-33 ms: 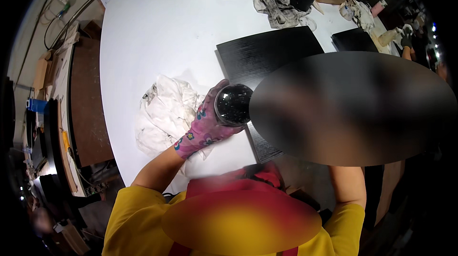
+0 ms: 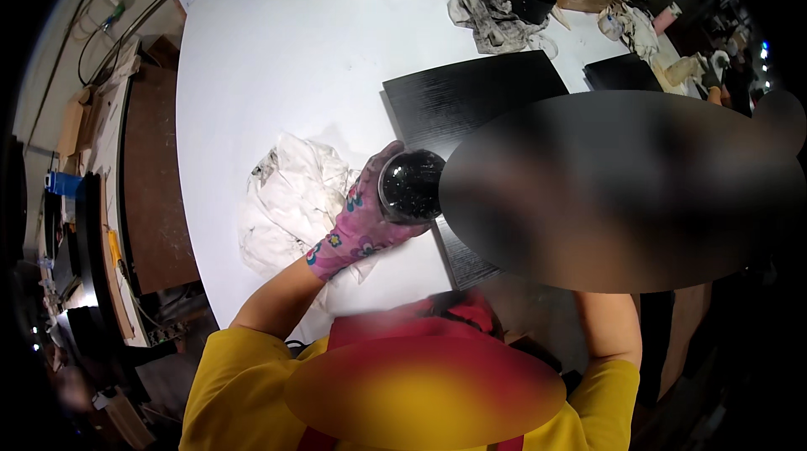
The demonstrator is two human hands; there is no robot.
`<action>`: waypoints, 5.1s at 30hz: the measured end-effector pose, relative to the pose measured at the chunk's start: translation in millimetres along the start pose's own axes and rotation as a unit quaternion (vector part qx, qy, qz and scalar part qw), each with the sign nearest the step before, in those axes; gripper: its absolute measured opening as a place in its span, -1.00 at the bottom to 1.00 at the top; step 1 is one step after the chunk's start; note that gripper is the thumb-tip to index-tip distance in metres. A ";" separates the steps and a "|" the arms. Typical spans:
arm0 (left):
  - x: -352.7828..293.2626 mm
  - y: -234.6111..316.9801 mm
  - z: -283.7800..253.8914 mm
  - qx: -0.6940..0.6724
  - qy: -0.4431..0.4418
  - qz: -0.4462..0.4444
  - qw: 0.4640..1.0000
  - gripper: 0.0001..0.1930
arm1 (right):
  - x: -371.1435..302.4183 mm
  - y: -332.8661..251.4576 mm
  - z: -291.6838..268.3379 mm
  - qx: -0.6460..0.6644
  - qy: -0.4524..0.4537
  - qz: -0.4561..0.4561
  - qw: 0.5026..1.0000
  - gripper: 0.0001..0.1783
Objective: The person wipes the surface of black rectangular panels with a white cloth, repeatedly flipping and repositioning them on a white workbench. The person also handles a small container and a brush, applying a dark substance to the panel edges before continuing to wipe the surfaces.
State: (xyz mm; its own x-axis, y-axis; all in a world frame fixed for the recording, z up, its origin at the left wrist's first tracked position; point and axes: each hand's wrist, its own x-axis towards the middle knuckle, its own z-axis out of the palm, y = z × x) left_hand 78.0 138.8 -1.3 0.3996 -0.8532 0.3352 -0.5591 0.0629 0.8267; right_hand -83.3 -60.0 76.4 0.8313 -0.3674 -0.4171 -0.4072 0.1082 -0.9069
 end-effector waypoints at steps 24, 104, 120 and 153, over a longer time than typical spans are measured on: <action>11.1 -2.4 -36.4 0.099 0.076 -0.046 0.991 0.01 | 9.7 56.8 18.9 0.508 -0.217 -0.057 0.832 -0.69; 37.0 -21.5 83.9 0.169 0.018 -0.310 0.936 -0.10 | 275.9 -79.5 -91.7 -0.139 -0.304 -0.228 0.915 -0.72; 25.6 -43.8 65.8 -0.128 -0.002 -0.308 0.943 -0.39 | -176.1 143.8 67.7 0.201 0.209 0.110 0.951 -0.73; 11.7 -27.4 65.3 -0.259 -0.010 -0.337 0.905 -0.33 | -170.9 174.4 143.5 0.239 0.276 0.070 0.928 -0.83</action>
State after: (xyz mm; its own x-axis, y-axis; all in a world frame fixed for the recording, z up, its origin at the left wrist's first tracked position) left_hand 50.5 93.3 -49.6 0.5067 -0.7975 -0.3276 0.2246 -0.2448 0.9432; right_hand -242.1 154.2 -19.1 0.4078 -0.7223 -0.5586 -0.1732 0.5395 -0.8240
